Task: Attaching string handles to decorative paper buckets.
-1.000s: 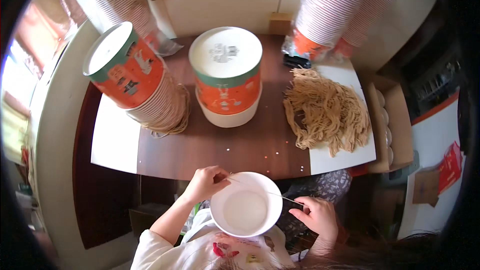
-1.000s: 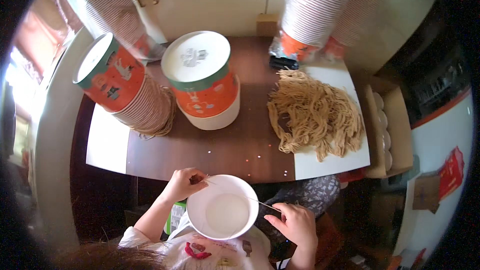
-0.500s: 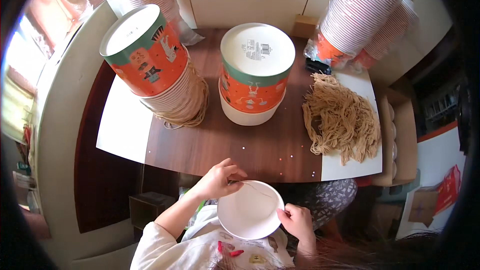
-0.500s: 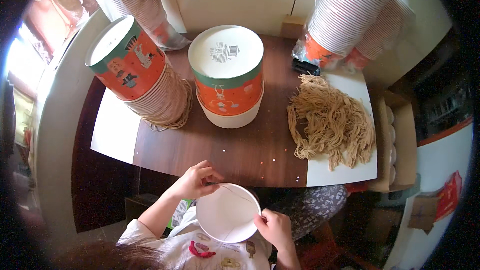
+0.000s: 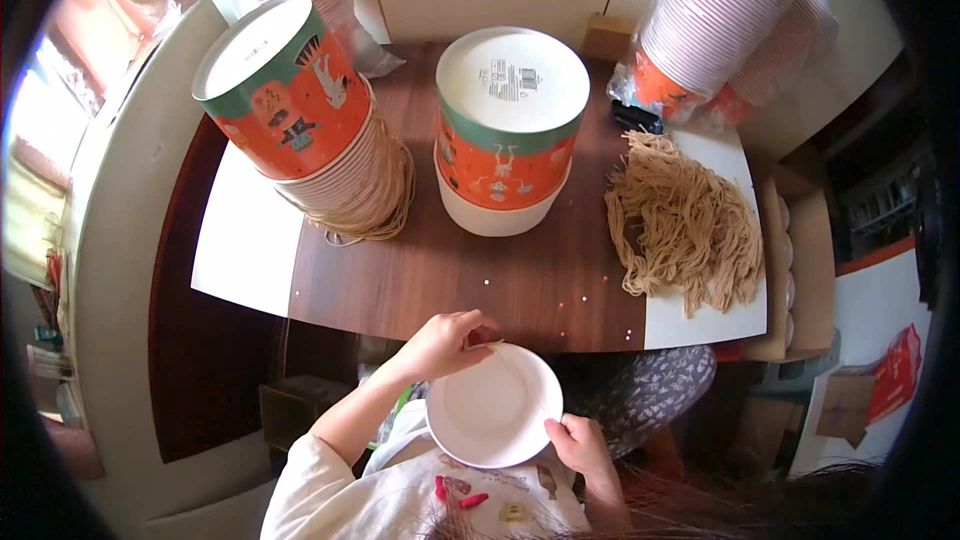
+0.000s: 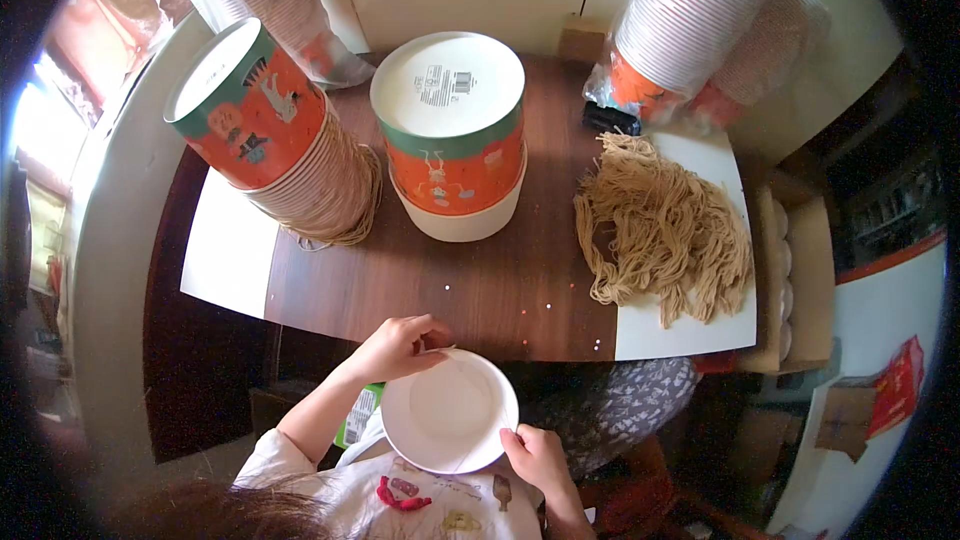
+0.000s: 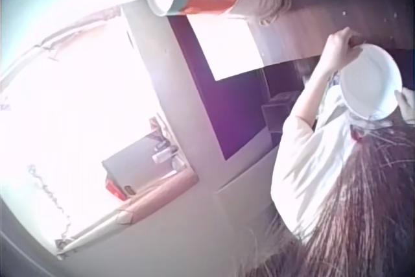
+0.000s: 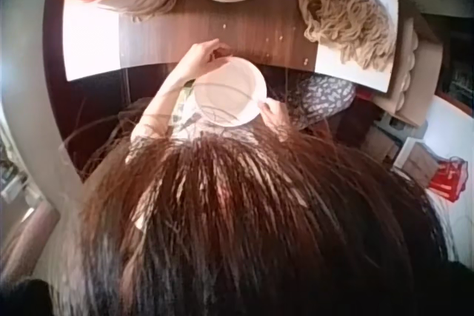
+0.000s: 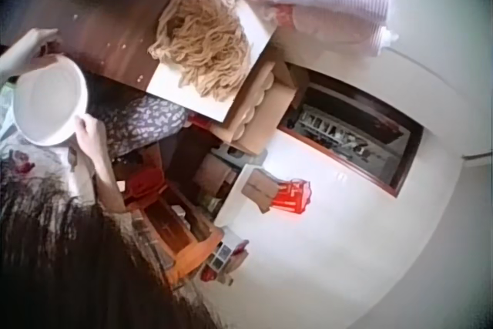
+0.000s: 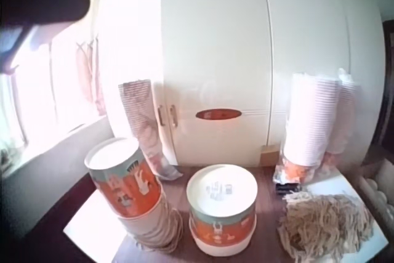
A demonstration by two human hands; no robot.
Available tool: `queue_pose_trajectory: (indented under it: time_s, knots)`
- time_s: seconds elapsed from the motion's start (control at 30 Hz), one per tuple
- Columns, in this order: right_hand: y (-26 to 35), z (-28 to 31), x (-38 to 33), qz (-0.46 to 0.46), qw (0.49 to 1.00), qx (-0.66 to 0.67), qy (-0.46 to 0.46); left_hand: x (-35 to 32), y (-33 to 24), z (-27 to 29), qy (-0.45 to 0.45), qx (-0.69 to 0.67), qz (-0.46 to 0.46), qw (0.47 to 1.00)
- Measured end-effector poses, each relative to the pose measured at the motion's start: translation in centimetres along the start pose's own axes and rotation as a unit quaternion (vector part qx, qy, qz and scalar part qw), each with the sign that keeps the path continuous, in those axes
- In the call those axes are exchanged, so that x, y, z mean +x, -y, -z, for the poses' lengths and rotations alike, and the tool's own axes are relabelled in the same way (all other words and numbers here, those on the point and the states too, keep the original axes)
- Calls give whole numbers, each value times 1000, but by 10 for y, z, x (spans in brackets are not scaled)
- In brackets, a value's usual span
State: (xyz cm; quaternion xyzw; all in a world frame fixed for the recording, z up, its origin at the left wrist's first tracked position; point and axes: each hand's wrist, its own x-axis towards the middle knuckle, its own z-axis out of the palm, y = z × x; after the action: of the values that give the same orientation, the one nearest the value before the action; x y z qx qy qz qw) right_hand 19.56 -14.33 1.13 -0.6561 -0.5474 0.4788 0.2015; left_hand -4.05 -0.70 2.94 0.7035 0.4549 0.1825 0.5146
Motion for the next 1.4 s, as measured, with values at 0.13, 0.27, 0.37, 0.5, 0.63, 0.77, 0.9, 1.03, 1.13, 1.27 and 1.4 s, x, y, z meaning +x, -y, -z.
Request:
queue_pose_trajectory:
  time_s: [0.13, 0.27, 0.37, 0.5, 0.63, 0.77, 0.9, 1.03, 1.13, 1.27, 1.4]
  knots:
    - [-12, -9, -7, -49, 998, 19, 29, -2, 0, -4, -95, 147, -112, 978]
    - [-16, -12, -11, -168, 970, 153, 87, -28, -25, 4, -99, 231, -196, 948]
    - [-20, -12, -11, -160, 967, 165, 113, -52, -21, 5, -77, 192, -233, 950]
    - [0, 10, -16, -33, 963, 178, 201, -94, 0, 2, -106, 196, -83, 971]
    - [28, 44, -27, -19, 950, 220, 223, -109, -8, -11, -124, 176, -55, 975]
    - [38, 28, -13, 89, 798, 559, 205, -91, -29, -35, -54, -15, -68, 996]
    - [70, 12, 28, -9, 647, 733, 212, -69, -28, -55, 59, -161, -40, 984]
    - [72, 4, 50, -33, 605, 772, 193, -59, -25, -62, 89, -199, -28, 976]
    - [70, 7, 53, -48, 605, 780, 152, -57, -21, -65, 78, -214, -52, 972]
    - [62, 9, 57, -16, 602, 789, 123, -57, -16, -58, 84, -212, -35, 973]
    - [52, 10, 51, 13, 816, 573, 77, -58, -11, -46, 152, -427, 131, 882]
